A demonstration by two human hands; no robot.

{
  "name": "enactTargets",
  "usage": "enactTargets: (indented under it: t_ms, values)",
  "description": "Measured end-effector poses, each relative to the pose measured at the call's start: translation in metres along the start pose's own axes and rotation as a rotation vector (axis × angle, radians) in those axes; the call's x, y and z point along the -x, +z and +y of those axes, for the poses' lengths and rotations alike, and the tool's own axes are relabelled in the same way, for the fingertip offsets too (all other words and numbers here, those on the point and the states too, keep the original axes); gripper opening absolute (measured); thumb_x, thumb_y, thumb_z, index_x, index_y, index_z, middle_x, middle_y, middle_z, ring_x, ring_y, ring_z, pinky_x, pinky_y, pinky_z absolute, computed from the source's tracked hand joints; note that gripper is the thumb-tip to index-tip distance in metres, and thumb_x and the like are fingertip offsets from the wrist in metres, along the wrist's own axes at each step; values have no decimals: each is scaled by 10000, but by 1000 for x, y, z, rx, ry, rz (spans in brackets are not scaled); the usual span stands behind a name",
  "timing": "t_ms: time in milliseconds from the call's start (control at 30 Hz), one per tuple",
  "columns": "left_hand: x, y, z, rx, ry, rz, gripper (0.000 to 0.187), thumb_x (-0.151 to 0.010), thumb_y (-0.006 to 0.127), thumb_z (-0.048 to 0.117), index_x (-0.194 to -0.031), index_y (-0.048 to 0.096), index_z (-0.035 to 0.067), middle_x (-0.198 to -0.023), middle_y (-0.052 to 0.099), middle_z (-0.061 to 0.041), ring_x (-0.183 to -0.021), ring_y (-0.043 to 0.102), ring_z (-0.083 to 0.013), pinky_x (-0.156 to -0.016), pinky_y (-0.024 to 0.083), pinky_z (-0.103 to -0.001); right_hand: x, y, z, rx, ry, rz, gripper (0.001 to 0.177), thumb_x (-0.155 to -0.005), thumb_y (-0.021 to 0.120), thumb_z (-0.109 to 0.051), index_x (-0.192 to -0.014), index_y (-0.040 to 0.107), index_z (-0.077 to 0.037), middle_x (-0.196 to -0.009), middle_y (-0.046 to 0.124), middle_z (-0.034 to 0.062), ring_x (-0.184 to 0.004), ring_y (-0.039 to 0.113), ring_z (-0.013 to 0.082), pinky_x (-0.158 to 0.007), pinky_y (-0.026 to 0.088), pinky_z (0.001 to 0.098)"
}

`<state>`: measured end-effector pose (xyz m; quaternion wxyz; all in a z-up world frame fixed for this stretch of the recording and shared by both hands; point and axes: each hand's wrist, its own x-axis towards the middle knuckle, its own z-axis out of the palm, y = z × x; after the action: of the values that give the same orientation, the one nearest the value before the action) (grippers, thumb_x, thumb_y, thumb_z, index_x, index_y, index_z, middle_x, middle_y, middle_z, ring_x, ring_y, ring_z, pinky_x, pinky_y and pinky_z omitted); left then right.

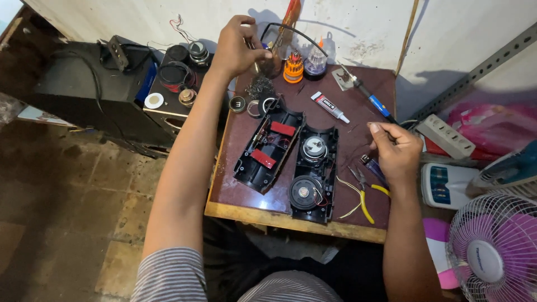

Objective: The person is working on a disassembled electronic device, likely a speaker, on a cluttered workbench. They handle wires and components, using pliers to strip wire insulation and a lighter to heat the wire ends.

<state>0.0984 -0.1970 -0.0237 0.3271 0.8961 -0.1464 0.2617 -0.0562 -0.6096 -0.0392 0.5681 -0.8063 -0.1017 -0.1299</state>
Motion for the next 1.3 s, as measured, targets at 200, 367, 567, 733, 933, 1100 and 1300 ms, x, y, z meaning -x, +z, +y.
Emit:
enactTargets:
  t_ms: [200,367,567,733,933,1100,1300]
  values:
    - [0,-15,-5,126,-29,114,219,-785,990,99,-737,778,74,-1145,597,-112,-993,668,-285,-787,692,-391,0,1,4,-1,-31,0,168,-1071,693,-114,-1131,774,20,-736,659,55,-662,579,99,-649,478,237]
    - [7,-18,-4,131,-26,90,254,-837,938,86,-883,702,3,-1099,549,-93,-875,662,-242,-775,614,-375,2,3,-1,-1,-4,-2,156,-1069,695,-117,-1119,779,5,-734,649,39,-680,573,93,-671,468,238]
    - [28,-8,10,173,-124,148,233,-805,964,125,-784,737,81,-1191,499,-52,-1052,596,-240,-937,535,-415,2,4,0,6,24,-10,163,-1065,683,-116,-1130,780,-2,-718,640,28,-685,574,87,-691,470,238]
    - [37,-8,26,30,-100,210,292,-762,1003,286,-801,768,116,-1220,532,-78,-1195,574,-295,-1068,473,-509,1,5,7,19,26,-4,150,-1063,700,-131,-1109,785,-17,-709,640,27,-674,582,90,-681,469,239]
    - [27,4,44,-305,8,297,423,-701,1044,333,-616,680,135,-1016,582,-30,-924,540,-260,-710,489,-364,-1,4,11,20,0,-11,154,-1065,702,-129,-1121,783,-10,-708,646,28,-660,579,86,-665,467,234]
    - [22,-7,34,104,-9,414,117,-884,715,46,-769,706,59,-835,639,-76,-798,623,-194,-632,541,-271,0,7,9,23,34,2,149,-1065,691,-108,-1129,782,-10,-699,637,21,-666,571,76,-647,456,233]
    - [58,-32,-12,251,-119,176,567,-849,592,-111,-1379,549,86,-1356,498,-144,-1040,581,-259,-742,486,-333,1,6,3,23,15,-25,166,-1070,691,-124,-1131,778,4,-714,654,41,-682,590,96,-686,485,248]
